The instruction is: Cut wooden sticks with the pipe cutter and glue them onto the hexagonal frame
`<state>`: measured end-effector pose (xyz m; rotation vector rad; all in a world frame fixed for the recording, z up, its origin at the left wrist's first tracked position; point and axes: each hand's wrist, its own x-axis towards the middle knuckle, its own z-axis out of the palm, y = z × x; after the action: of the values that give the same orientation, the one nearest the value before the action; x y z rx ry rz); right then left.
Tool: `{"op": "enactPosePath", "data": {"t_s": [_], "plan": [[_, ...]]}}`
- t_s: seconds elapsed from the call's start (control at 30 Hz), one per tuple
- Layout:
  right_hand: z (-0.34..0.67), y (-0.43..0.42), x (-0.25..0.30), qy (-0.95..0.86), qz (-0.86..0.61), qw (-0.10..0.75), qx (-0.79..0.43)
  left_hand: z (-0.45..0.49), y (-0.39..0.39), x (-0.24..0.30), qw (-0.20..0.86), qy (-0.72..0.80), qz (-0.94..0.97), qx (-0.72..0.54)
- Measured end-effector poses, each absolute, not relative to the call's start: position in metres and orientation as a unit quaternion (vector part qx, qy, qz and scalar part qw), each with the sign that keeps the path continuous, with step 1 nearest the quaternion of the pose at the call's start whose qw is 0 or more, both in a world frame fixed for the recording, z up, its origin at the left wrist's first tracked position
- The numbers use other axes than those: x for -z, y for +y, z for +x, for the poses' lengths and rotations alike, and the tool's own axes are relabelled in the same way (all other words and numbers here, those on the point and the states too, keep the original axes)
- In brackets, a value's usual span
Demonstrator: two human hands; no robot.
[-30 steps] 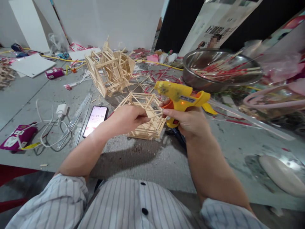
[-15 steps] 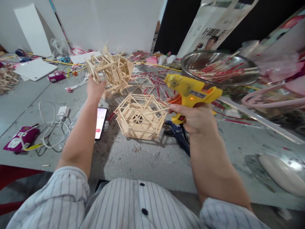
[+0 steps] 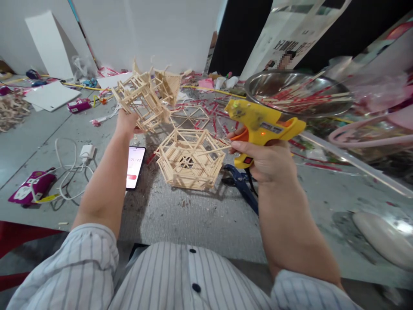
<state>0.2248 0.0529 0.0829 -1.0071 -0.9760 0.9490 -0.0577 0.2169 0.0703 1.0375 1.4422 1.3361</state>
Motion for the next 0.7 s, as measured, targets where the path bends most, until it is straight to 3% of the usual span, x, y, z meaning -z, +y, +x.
{"op": "enactPosePath", "data": {"t_s": [0.1, 0.5, 0.7], "plan": [[0.225, 0.053, -0.083, -0.435, -0.447, 0.660, -0.418, -0.051, 0.218, -0.066, 0.429, 0.579, 0.406, -0.562], [0.226, 0.052, -0.086, -0.429, -0.444, 0.666, -0.419, -0.019, 0.222, -0.050, 0.539, 0.529, 0.304, -0.580], [0.226, 0.051, -0.089, -0.429, -0.437, 0.674, -0.413, -0.020, 0.224, -0.056, 0.537, 0.547, 0.347, -0.541]]}}
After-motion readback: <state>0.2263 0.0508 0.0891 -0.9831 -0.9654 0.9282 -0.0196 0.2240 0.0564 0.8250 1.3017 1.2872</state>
